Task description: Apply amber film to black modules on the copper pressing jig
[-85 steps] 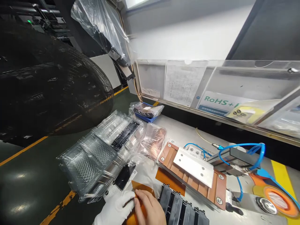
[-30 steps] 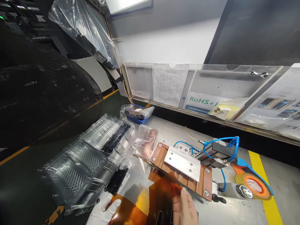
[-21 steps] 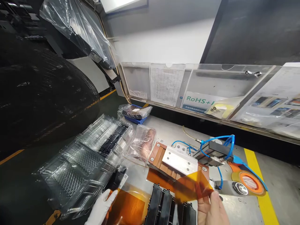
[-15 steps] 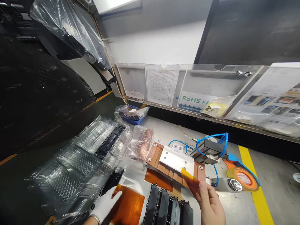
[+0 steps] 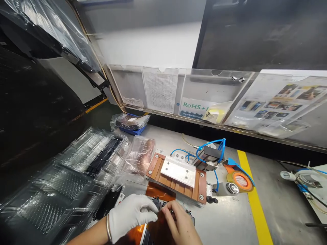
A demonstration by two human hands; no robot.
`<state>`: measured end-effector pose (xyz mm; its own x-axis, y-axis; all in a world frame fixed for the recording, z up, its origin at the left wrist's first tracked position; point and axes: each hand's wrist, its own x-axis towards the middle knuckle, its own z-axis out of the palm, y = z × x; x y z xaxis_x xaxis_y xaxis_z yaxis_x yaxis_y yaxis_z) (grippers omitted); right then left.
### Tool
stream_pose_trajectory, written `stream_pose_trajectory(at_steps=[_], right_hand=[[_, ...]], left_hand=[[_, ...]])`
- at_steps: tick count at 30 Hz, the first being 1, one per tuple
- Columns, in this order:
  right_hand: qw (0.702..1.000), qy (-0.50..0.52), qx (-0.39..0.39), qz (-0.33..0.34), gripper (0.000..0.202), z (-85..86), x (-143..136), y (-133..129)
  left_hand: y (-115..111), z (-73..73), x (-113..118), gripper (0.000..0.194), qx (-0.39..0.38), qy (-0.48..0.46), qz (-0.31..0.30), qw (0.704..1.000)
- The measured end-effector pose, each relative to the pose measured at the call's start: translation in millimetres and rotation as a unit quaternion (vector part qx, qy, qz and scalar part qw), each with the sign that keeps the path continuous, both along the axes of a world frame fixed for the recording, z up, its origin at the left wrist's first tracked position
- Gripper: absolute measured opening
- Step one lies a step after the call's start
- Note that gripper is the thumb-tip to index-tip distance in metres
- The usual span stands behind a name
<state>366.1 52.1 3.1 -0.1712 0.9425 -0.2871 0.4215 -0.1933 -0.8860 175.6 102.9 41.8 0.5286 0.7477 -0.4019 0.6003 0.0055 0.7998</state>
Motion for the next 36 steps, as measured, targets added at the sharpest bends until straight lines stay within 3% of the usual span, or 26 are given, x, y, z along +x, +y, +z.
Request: stream_pose_trajectory(at_steps=[3,6,11,14,16,20,23,29,36], right_hand=[[0.999,0.028,-0.013,-0.023,0.038,1.9,4,-2],[0.988,0.108,-0.083,-0.072,0.051,-5.9,20,-5],[0.920,0.219,-0.139,-0.295,0.061,-31.9,61,-10],[0.875,0.272,-0.157,-0.368,0.052,-48.1,76,-9],[0.871,0.280,-0.164,-0.369,0.048,-56.4,80,-5],[0.900,0.231,-0.134,-0.344,0.048,-61.5,84,11],[0.920,0.189,-0.110,-0.326,0.047,-59.4,91,30],[0.932,0.151,-0.110,-0.312,0.048,-66.6,105,72],[0.931,0.123,-0.114,-0.324,0.046,-74.5,106,90]], left_hand=[[2,-3.6,7,0.018,0.014,0.043,-0.022,0.999],[7,-8.0,8,0.017,0.030,0.058,-0.005,0.998],[34,-22.1,3,0.021,-0.078,-0.056,0.167,0.981],[52,-30.4,5,0.026,-0.111,-0.080,0.182,0.974],[61,-34.2,8,0.027,-0.115,-0.080,0.177,0.974],[77,-41.5,17,0.027,-0.117,-0.076,0.162,0.977],[96,-49.5,25,0.025,-0.117,-0.061,0.149,0.980],[137,-65.5,46,0.018,-0.123,0.013,0.131,0.984],[149,-70.6,55,0.025,-0.122,0.072,0.138,0.980]])
